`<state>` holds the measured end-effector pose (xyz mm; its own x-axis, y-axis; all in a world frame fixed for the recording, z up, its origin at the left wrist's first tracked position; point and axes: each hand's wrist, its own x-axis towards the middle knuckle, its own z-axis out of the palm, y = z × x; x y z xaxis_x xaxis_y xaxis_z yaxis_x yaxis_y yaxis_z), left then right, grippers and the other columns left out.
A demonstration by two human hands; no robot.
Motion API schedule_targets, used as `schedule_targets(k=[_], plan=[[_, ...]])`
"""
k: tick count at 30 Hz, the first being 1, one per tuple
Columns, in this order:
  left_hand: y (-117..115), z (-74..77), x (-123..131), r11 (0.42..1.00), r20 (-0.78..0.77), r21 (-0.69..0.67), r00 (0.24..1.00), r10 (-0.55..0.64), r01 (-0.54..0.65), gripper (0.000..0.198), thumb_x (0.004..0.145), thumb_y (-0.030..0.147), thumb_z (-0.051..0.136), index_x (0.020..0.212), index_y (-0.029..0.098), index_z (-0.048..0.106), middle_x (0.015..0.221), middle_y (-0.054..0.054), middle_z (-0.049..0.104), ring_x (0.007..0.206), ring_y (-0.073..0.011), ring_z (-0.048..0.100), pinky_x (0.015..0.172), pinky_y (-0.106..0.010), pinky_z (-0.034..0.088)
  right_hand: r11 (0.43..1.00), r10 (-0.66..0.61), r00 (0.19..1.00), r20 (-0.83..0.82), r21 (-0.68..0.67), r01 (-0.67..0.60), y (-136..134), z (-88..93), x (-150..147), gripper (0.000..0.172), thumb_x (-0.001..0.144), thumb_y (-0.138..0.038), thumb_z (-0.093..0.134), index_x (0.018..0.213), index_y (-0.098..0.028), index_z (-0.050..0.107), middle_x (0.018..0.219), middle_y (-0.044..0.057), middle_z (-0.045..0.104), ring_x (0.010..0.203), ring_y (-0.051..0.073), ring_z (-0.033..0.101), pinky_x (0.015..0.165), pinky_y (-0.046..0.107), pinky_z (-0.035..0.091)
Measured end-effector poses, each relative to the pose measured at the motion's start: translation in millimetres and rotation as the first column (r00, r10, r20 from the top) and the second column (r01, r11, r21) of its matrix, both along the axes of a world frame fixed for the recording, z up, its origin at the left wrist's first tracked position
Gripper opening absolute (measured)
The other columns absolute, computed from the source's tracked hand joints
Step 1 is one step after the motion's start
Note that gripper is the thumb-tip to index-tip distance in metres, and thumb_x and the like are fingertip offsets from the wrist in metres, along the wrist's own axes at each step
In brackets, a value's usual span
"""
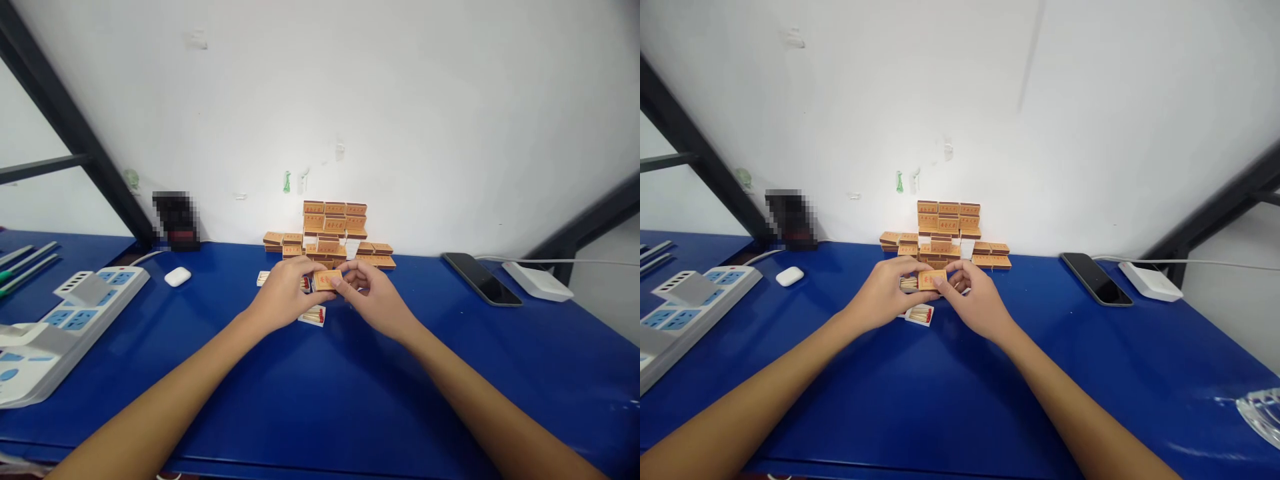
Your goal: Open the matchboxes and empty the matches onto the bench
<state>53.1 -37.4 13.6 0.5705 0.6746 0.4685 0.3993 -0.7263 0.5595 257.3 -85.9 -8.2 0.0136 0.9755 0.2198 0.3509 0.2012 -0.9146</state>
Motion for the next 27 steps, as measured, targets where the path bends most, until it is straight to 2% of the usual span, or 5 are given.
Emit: schedule_targets(k=[4,15,22,24,27], plan=[[-4,-13.6,9,0.999,-0.069,-0.023,0.997,-0.038,0.037,0.034,0.078,0.036,0.092,0.106,0.023,0.078,0.095,-0.004,0.075,0.088,-0.0236,0.070,0.080,-0.036,0.052,0.998,-0.062,0.979,0.193,0.011,0.061,3,-1.2,16,0.047,0.090,-0.070,0.067,0.090,-0.023,0.069,0.081,0.005,0.072,0.071,0.020,0.063,0.067,0.035,0.051],[-11,-18.1,18,0.998,-0.054,0.002,0.997,-0.055,0.056,0.030,0.079,0.038,0.092,0.103,0.025,0.079,0.102,-0.003,0.080,0.097,-0.0263,0.071,0.087,-0.040,0.054,0.976,-0.204,0.976,0.072,0.090,0.198,9,0.2,30,0.054,0.089,-0.075,0.064,0.083,-0.022,0.069,0.082,0.008,0.073,0.076,0.024,0.067,0.074,0.040,0.056],[3,-7.9,3,0.975,0.081,0.048,0.974,0.212,-0.216,0.040,0.080,0.041,0.091,0.113,0.024,0.078,0.115,-0.006,0.080,0.107,-0.0293,0.074,0.096,-0.045,0.056,0.895,-0.402,0.891,-0.211,0.114,0.431,9,1.8,20,0.055,0.085,-0.071,0.071,0.111,-0.024,0.059,0.106,0.009,0.071,0.090,0.023,0.068,0.062,0.031,0.057],[5,-5.2,0,0.969,0.115,0.047,0.965,0.236,-0.242,0.040,0.078,0.038,0.092,0.113,0.024,0.078,0.116,-0.006,0.081,0.108,-0.0295,0.074,0.097,-0.045,0.056,0.937,-0.313,0.925,-0.214,0.092,0.338,2,3.4,6,0.050,0.090,-0.072,0.063,0.109,-0.025,0.061,0.113,0.009,0.070,0.100,0.024,0.068,0.069,0.032,0.059],[2,-3.5,-1,0.979,0.123,0.065,0.975,0.183,-0.192,0.034,0.080,0.033,0.091,0.111,0.025,0.079,0.113,-0.004,0.081,0.103,-0.0273,0.076,0.092,-0.042,0.058,1.000,0.020,0.982,-0.187,-0.001,-0.020,-8,6.0,-11,0.047,0.098,-0.070,0.053,0.106,-0.026,0.067,0.119,0.008,0.071,0.109,0.024,0.067,0.084,0.035,0.060]])
